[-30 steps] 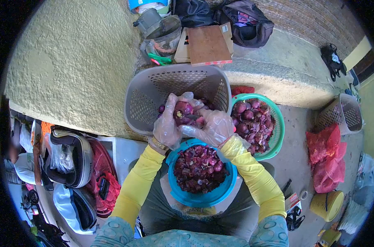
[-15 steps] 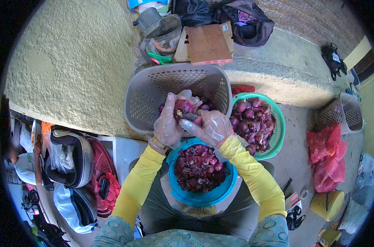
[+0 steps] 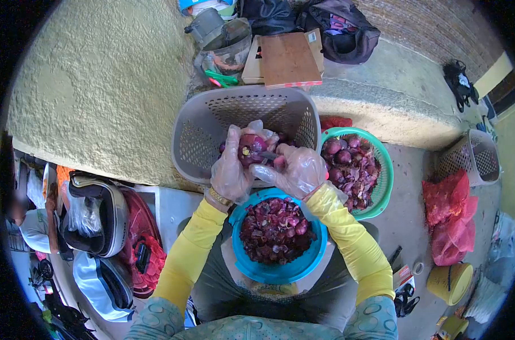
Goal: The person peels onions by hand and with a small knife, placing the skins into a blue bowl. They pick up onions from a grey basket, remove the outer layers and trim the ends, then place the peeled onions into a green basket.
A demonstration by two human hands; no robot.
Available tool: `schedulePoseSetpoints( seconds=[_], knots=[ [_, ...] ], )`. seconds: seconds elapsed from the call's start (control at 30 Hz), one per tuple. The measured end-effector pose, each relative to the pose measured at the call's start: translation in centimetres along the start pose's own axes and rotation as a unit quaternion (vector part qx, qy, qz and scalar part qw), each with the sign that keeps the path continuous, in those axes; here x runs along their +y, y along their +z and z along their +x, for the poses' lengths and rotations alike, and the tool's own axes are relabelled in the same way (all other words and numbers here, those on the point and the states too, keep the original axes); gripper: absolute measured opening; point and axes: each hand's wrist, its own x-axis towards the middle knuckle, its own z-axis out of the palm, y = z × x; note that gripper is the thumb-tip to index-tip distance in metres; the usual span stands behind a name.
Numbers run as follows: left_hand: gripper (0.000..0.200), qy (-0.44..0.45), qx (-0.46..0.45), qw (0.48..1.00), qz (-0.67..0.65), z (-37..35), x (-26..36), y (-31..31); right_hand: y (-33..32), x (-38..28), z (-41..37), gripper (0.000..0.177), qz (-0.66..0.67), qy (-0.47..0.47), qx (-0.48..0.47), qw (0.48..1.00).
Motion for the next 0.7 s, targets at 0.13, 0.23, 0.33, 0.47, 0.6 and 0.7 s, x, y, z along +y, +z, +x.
schedulePoseSetpoints(
  seconds=[0.13,0.23,0.33,0.47,0.6,0.7],
  knots=[
    [0.055,0.021,-0.034,0.999,0.014,0.27,-0.61,-0.62,0.62,0.45,-0.09,0.060,-0.006,0.004,0.007,1.000],
    [0.054,0.018,-0.017,0.999,0.021,0.38,-0.53,-0.56,0.68,0.39,-0.12,0.061,0.002,0.014,-0.005,1.000],
    [0.053,0.026,-0.028,0.999,0.028,0.31,-0.43,-0.53,0.68,0.40,-0.08,0.061,0.009,0.019,-0.024,0.999],
    [0.051,0.002,-0.014,0.999,0.033,-0.01,0.15,-0.06,1.12,0.68,-0.09,0.056,0.072,0.008,-0.047,0.996],
    [0.053,0.013,-0.024,1.000,0.011,0.40,-0.23,-0.77,0.60,0.48,0.05,0.053,0.070,-0.012,-0.059,0.996],
    [0.054,0.024,-0.016,1.000,0.013,0.48,-0.25,-0.82,0.91,0.56,-0.23,0.048,0.018,-0.049,-0.076,0.996]
  ],
)
